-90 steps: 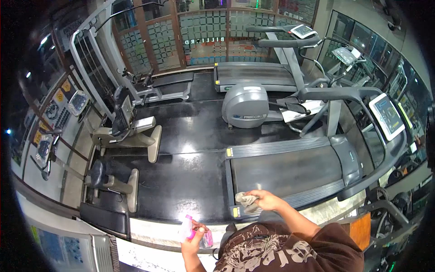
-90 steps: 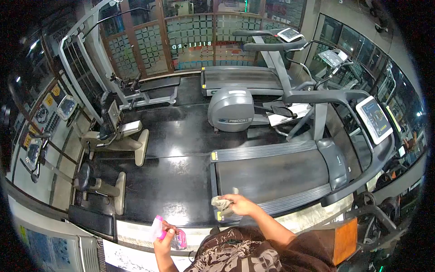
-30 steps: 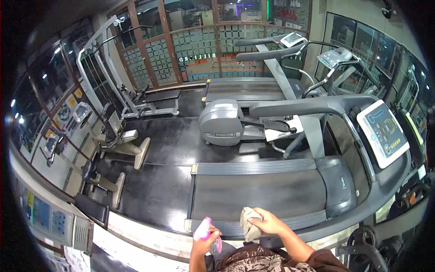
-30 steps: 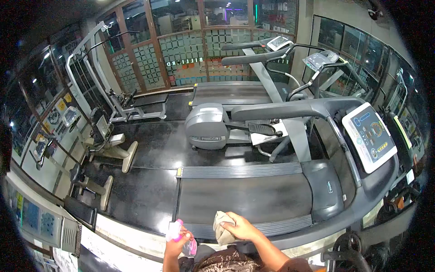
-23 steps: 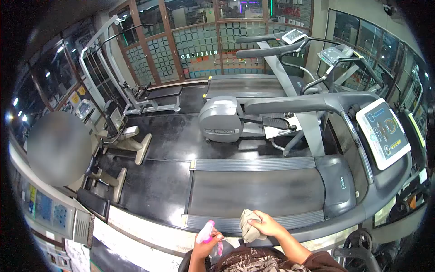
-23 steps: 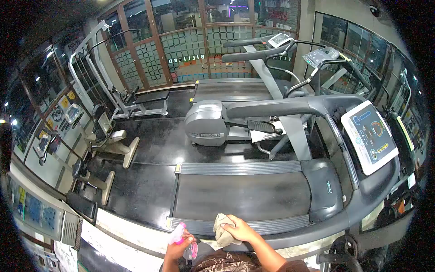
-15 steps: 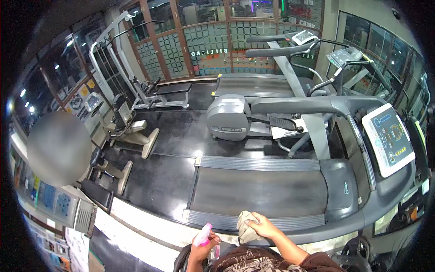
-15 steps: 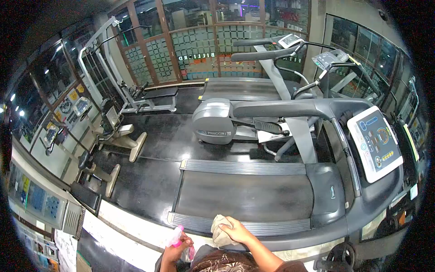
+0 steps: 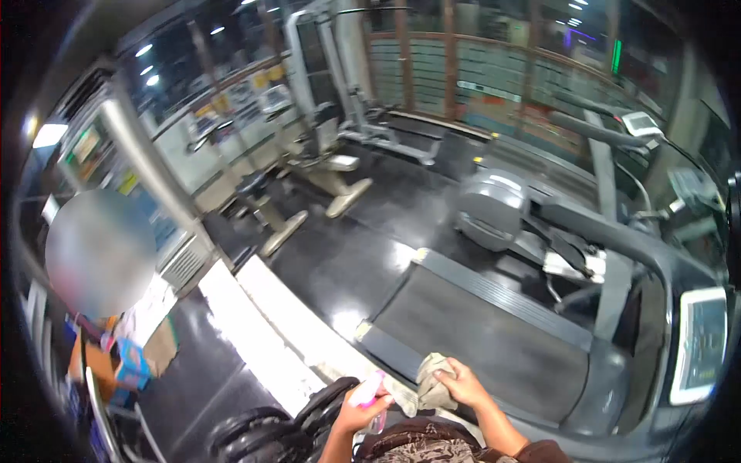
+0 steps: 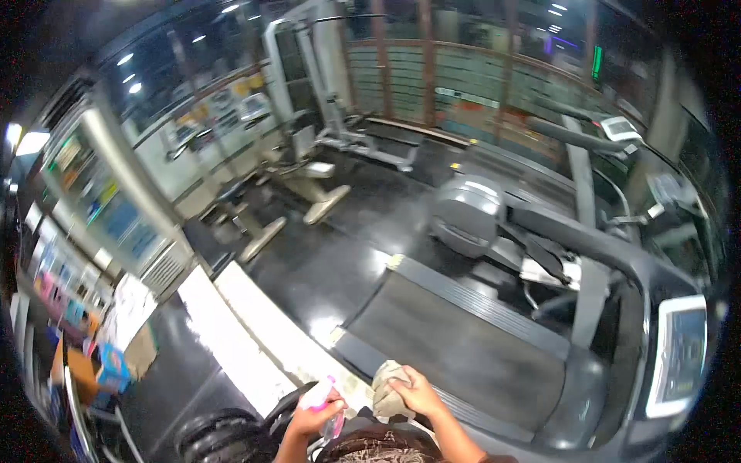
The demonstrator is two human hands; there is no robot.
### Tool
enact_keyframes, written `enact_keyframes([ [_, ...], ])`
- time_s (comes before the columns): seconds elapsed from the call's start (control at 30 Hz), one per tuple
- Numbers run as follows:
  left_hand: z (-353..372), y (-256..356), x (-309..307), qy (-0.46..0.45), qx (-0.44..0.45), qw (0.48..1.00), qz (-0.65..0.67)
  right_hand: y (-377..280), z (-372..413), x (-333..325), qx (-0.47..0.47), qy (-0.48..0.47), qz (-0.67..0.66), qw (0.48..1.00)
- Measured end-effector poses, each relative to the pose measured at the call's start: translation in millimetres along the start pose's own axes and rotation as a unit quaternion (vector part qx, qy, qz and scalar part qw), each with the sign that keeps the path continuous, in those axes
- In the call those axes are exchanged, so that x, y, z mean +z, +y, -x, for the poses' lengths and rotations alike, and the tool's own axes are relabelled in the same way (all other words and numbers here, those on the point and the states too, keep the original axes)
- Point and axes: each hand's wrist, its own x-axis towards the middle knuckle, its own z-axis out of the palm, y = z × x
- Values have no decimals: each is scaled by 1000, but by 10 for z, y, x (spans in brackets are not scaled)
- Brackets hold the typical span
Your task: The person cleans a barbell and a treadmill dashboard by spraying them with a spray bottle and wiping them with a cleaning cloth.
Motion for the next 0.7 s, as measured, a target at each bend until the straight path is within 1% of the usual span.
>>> enact_keyframes([
  [0.03,58,-25,-61,12,3,1000,8,-93,-12,40,16,-42,-33,998],
  [0.07,105,175,-71,40,-11,997,64,-173,-54,108,34,-84,-64,994],
  [0.13,177,218,-196,56,24,996,62,-245,-124,306,9,-95,-21,995],
  [0.2,281,268,-291,68,39,997,0,-332,-94,411,-25,-119,45,992],
  [0.23,340,323,-312,73,-5,997,26,-576,-50,474,-11,-141,43,989],
  [0.27,415,428,-317,98,5,995,15,-600,-64,542,-22,-160,19,987],
  [0.33,562,446,-343,125,-12,992,19,-615,-73,654,-39,-198,-33,979],
  [0.37,637,463,-339,149,-9,989,14,-657,-92,710,-34,-222,-53,973],
  [0.43,818,494,-266,198,-8,980,8,-749,-77,779,-14,-271,-91,958],
  [0.53,1104,342,-119,262,-5,964,32,-854,-10,814,-15,-335,-96,937],
  [0.67,1421,338,206,339,-12,937,79,-773,42,765,-28,-400,-60,914],
  [0.7,1504,341,297,357,-14,933,35,-748,75,767,-25,-415,-57,908],
])
